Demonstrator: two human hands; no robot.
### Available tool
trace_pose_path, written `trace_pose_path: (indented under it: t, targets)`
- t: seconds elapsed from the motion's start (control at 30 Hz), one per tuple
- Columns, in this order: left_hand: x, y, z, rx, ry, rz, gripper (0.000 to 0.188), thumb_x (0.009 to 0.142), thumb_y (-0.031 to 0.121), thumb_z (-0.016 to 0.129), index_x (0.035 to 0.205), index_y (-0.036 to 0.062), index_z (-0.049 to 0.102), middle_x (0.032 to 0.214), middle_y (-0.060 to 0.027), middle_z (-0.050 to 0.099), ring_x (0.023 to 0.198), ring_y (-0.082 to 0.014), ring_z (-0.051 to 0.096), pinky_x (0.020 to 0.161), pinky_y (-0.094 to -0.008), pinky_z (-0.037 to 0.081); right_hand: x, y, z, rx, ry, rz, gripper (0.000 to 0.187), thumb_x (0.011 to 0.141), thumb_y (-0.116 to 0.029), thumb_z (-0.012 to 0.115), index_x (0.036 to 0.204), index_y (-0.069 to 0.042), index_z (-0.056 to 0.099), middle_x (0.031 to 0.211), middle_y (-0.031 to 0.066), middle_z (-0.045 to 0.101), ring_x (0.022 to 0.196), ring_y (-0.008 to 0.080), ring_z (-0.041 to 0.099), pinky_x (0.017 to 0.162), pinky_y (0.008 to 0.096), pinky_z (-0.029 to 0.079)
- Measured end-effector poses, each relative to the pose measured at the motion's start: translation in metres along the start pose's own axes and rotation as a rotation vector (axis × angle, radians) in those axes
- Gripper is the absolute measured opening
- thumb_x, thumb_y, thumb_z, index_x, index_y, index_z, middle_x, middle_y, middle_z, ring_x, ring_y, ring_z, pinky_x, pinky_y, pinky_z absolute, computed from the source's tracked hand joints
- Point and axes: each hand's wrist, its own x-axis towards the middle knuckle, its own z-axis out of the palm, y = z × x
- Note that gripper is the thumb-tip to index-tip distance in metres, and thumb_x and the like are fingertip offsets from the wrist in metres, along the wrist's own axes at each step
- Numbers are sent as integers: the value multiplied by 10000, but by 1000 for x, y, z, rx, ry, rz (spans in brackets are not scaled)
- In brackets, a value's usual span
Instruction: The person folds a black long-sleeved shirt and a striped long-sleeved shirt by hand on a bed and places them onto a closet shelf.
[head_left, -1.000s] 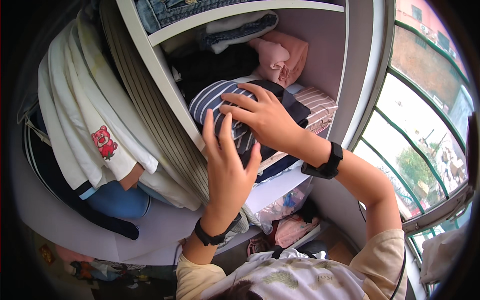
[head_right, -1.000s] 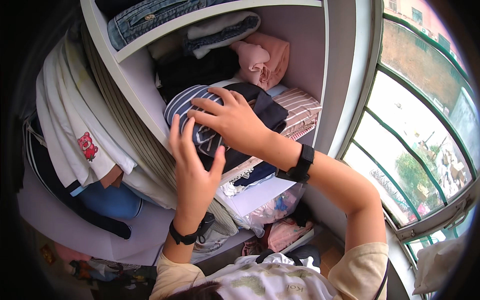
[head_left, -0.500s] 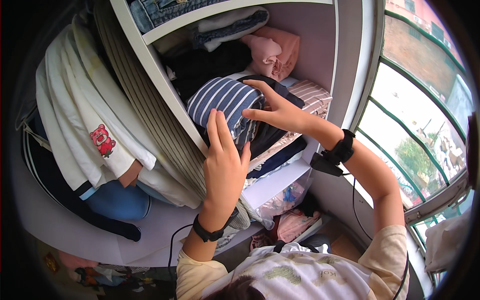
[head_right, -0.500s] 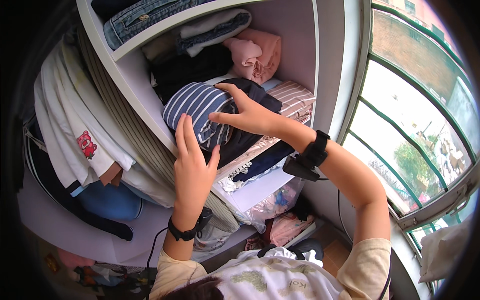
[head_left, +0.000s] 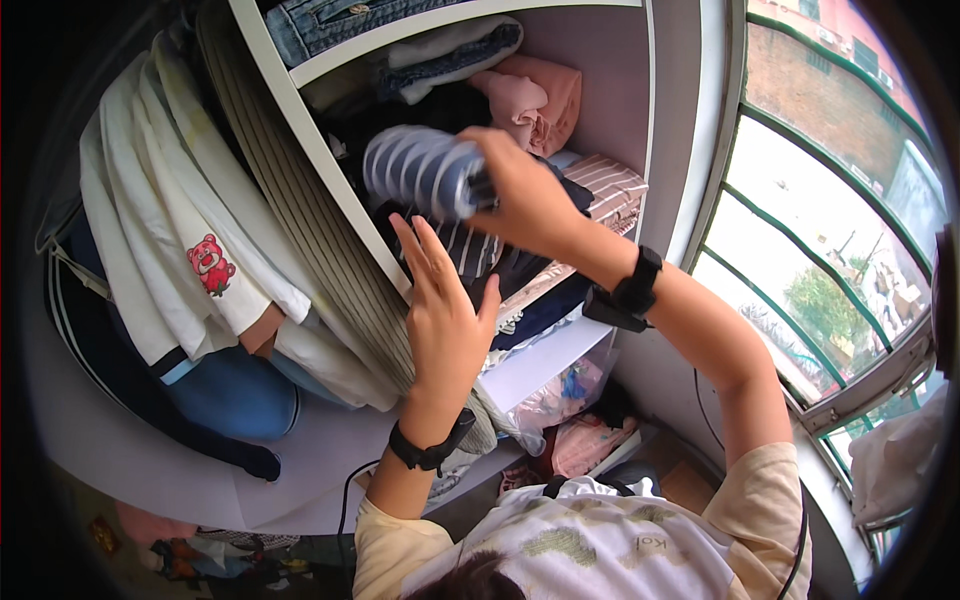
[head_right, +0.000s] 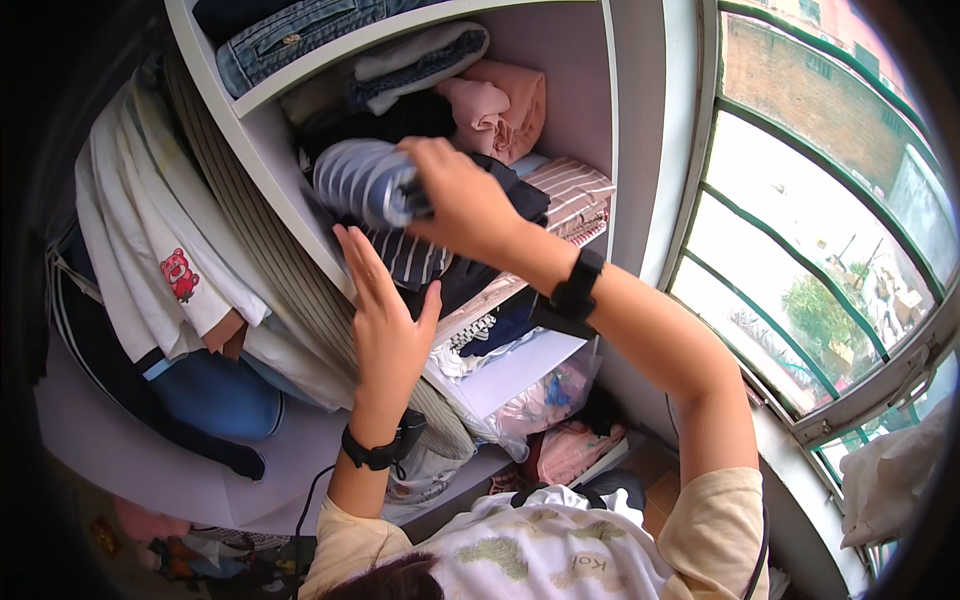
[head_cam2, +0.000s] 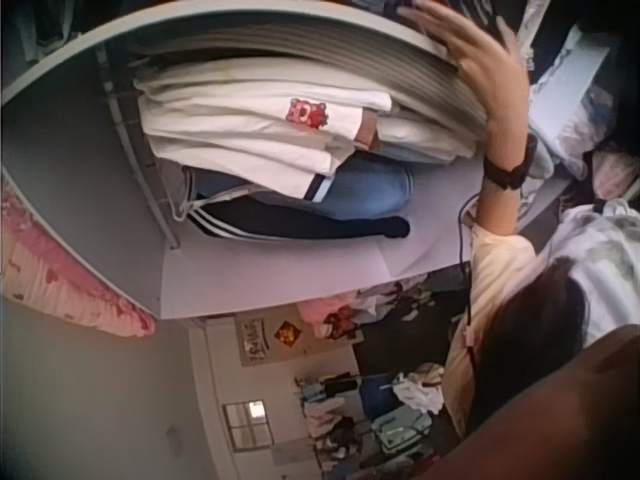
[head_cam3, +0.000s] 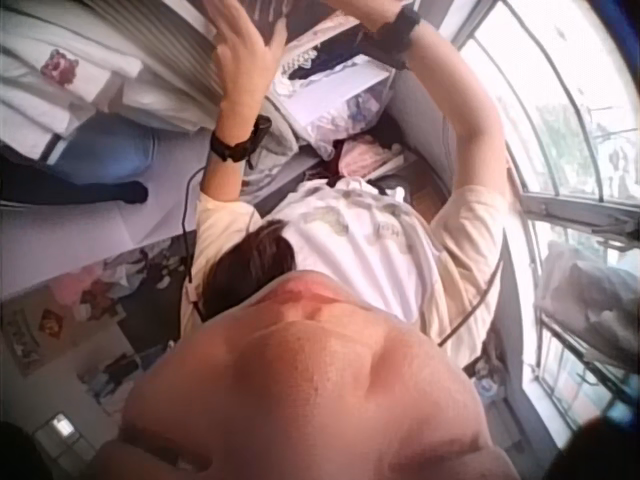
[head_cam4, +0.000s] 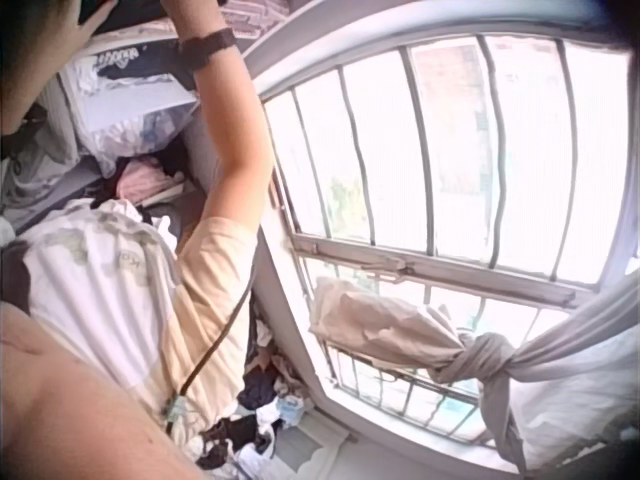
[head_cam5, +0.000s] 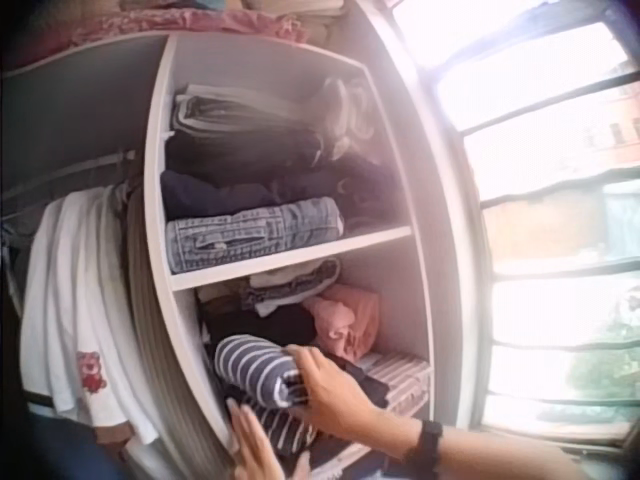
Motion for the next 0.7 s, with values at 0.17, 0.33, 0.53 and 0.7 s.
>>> trace_pose_path:
  t: [0.17, 0.33, 0.53, 0.7]
  targets:
    - [-8, 10, 23, 226, -195, 125, 818, 798, 259, 683, 1439, 29, 229, 1461, -277, 197, 1348, -421, 233, 1081, -523, 238, 18, 80, -11, 310, 133, 831, 772, 747, -357, 717, 1333, -30, 335, 1340, 211, 424, 1186, 343, 491, 869, 472, 490]
    - [5, 3, 30, 266, -101, 121, 740, 796, 296, 689, 1395, 62, 325, 1415, -237, 281, 1327, -421, 257, 1050, -601, 224, 20, 70, -22, 907, -31, 1087, 926, 735, -287, 749, 1403, 57, 207, 1431, 246, 284, 1273, 360, 389, 973, 497, 428]
    - [26, 6, 36, 241, 80, 108, 647, 784, 220, 701, 1334, 68, 394, 1335, -210, 340, 1305, -425, 279, 1043, -619, 226, 32, 61, -16, 1030, 72, 1115, 824, 754, -255, 736, 1375, 47, 286, 1389, 229, 350, 1225, 345, 441, 959, 448, 458]
    - [31, 23, 20, 170, 266, 193, 658, 796, 182, 657, 1368, 61, 353, 1424, -220, 253, 1342, -459, 207, 1054, -628, 195, 49, 54, 22, 1427, 281, 1089, 596, 826, -239, 659, 1220, 106, 376, 1183, 199, 495, 979, 317, 601, 735, 402, 593]
